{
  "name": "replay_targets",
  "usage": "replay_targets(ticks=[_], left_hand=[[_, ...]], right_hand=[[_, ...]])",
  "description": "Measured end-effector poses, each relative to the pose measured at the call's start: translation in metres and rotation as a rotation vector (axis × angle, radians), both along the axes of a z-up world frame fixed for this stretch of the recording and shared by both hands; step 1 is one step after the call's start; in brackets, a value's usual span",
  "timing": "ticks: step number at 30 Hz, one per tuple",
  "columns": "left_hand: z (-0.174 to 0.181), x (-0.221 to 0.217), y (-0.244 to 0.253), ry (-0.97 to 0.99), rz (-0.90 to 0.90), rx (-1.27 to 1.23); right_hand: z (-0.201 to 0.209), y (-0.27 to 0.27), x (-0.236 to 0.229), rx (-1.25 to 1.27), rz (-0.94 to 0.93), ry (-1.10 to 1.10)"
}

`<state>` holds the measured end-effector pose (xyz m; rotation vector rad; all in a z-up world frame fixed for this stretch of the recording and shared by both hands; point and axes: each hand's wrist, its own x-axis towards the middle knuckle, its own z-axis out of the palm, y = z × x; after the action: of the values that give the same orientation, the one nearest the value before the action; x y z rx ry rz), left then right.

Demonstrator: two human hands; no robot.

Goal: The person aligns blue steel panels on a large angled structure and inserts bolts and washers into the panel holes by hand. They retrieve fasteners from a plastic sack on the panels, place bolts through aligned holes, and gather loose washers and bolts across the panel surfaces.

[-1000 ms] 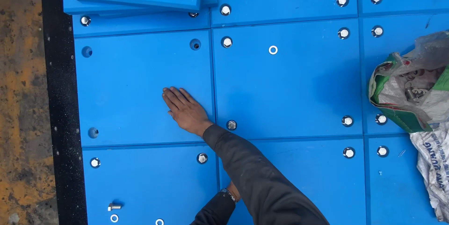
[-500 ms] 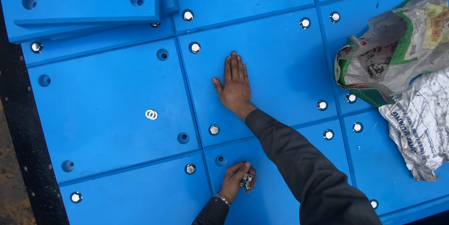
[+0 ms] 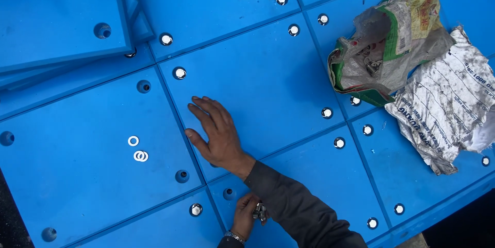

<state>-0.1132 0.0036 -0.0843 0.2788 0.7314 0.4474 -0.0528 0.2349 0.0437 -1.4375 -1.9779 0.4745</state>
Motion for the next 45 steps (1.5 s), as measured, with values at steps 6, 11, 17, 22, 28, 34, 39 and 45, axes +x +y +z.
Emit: replay_targets(ticks=[6, 11, 17, 22, 28, 34, 39, 45], left_hand=[[0.025, -0.003, 0.011, -0.011, 0.053, 0.006], [0.023, -0.002, 0.014, 0.006, 0.049, -0.010], [0.029, -0.003, 0.018, -0.002, 0.013, -0.005], [0.027, -0.004, 0.013, -0.017, 0.034, -0.017], [0.027, -0.006, 0.016, -0.041, 0.024, 0.010], [0.032, -0.003, 0.018, -0.020, 0.016, 0.018], [0.030, -0.003, 0.016, -0.012, 0.000, 0.038], [0.029, 0.000, 0.018, 0.011, 0.041, 0.019]], right_hand=[[-0.005, -0.044, 0.372, 0.216, -0.925, -0.326], [-0.144, 0.002, 0.662, -0.205, -0.732, -1.053], [-0.158, -0.012, 0.663, -0.136, -0.887, -0.902], [-0.099, -0.018, 0.558, -0.078, -0.780, -0.764], [-0.110, -0.043, 0.484, -0.014, -0.696, -0.558], [-0.074, -0.024, 0.297, -0.113, -0.672, -0.373], [-0.056, 0.014, 0.190, -0.368, -0.595, 0.028], [-0.089, 0.030, 0.102, -0.596, -0.318, 0.190]])
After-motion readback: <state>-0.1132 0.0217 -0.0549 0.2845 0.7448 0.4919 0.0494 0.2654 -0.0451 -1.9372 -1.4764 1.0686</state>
